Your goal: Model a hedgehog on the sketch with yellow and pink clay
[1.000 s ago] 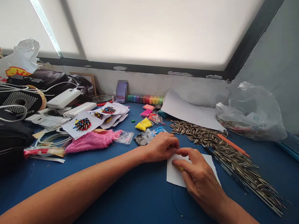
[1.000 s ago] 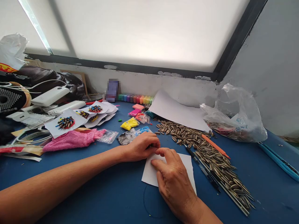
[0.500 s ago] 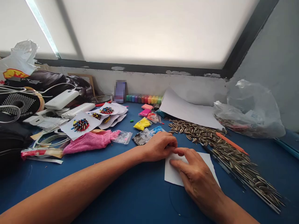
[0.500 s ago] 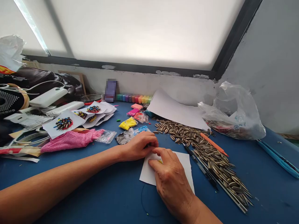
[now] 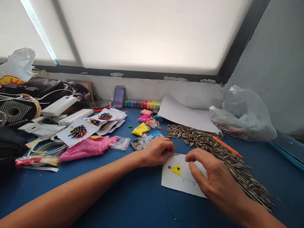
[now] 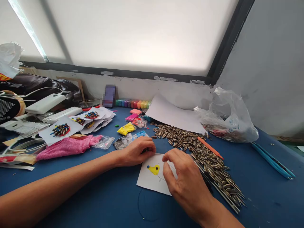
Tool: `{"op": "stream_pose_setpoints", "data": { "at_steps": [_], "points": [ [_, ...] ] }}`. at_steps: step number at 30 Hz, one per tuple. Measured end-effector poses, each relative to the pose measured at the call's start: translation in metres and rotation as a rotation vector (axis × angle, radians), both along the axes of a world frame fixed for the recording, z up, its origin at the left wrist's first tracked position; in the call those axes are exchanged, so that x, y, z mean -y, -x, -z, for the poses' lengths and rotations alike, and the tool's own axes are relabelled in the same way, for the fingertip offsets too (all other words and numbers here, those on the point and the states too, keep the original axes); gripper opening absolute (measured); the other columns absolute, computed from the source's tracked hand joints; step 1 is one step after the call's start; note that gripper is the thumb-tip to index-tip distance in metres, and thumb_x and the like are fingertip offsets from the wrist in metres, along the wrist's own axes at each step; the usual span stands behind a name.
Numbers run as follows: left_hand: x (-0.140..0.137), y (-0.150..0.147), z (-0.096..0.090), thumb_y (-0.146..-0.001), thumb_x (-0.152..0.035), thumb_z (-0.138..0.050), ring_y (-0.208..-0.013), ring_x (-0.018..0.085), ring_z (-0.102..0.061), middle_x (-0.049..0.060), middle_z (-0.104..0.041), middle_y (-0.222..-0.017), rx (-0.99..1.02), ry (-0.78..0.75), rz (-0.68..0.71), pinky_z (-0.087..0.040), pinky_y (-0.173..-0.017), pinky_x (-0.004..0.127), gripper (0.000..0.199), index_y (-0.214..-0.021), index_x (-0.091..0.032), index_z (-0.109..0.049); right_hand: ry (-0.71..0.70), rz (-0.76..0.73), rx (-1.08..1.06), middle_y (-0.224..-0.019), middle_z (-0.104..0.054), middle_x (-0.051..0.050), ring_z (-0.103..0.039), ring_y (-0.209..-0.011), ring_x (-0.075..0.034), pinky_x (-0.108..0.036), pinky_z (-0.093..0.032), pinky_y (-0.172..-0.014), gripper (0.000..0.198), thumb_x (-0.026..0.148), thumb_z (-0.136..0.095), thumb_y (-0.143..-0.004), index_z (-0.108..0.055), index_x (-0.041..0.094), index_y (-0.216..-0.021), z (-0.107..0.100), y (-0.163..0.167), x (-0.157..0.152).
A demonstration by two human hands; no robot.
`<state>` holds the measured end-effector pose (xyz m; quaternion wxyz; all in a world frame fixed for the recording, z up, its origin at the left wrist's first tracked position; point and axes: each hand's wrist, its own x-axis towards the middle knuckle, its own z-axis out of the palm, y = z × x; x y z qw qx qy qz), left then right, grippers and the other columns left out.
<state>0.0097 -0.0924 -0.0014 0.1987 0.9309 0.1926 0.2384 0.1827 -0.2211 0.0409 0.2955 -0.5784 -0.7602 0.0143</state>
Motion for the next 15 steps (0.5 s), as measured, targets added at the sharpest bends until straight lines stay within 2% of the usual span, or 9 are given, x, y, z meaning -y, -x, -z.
{"op": "stream_pose_setpoints", "data": {
  "at_steps": [3,6,9,12,15],
  "points": [
    [0.001,0.001,0.000,-0.077,-0.007,-0.051,-0.074,0.014,-0.053,0.002,-0.062,-0.078,0.000,0.002,0.010,-0.039,-0.075,0.027,0.014,-0.079,-0.015,-0.063,0.045,0.036,-0.012,-0.069,-0.060,0.000,-0.057,-0.064,-0.016,-0.029,-0.045,-0.059,0.026,0.032,-0.048,-0.092,-0.053,0.023,-0.069,0.003,0.001,0.000],
    [0.001,0.001,-0.001,-0.074,-0.005,-0.050,-0.074,0.013,-0.052,0.002,-0.062,-0.079,-0.004,0.009,0.012,-0.039,-0.075,0.027,0.019,-0.082,-0.015,-0.063,0.015,0.066,-0.047,-0.060,-0.053,0.002,-0.051,-0.055,-0.014,-0.027,-0.041,-0.053,0.031,0.031,-0.047,-0.092,-0.046,0.023,-0.062,0.010,-0.002,-0.001],
    [0.002,0.002,-0.002,-0.072,-0.004,-0.048,-0.073,0.013,-0.052,0.002,-0.061,-0.081,-0.009,0.022,0.006,-0.040,-0.076,0.027,0.024,-0.086,-0.015,-0.064,-0.005,0.094,-0.085,-0.058,-0.054,0.003,-0.052,-0.053,-0.013,-0.025,-0.042,-0.052,0.030,0.029,-0.048,-0.091,-0.047,0.023,-0.062,0.013,-0.009,0.001],
    [0.003,0.003,-0.003,-0.070,-0.004,-0.048,-0.075,0.014,-0.052,0.003,-0.061,-0.081,-0.030,0.037,0.002,-0.040,-0.076,0.028,0.026,-0.086,-0.015,-0.065,-0.012,0.127,-0.123,-0.060,-0.058,0.003,-0.055,-0.053,-0.013,-0.024,-0.044,-0.050,0.021,0.031,-0.052,-0.088,-0.053,0.024,-0.068,0.012,-0.018,0.003],
    [0.005,0.003,-0.005,-0.069,-0.004,-0.048,-0.074,0.014,-0.051,0.002,-0.060,-0.079,-0.039,0.042,-0.004,-0.040,-0.076,0.028,0.025,-0.083,-0.015,-0.066,0.005,0.157,-0.197,-0.063,-0.065,0.002,-0.062,-0.055,-0.016,-0.025,-0.048,-0.051,0.011,0.035,-0.056,-0.085,-0.060,0.025,-0.085,0.010,-0.024,0.001]
  ]
}}
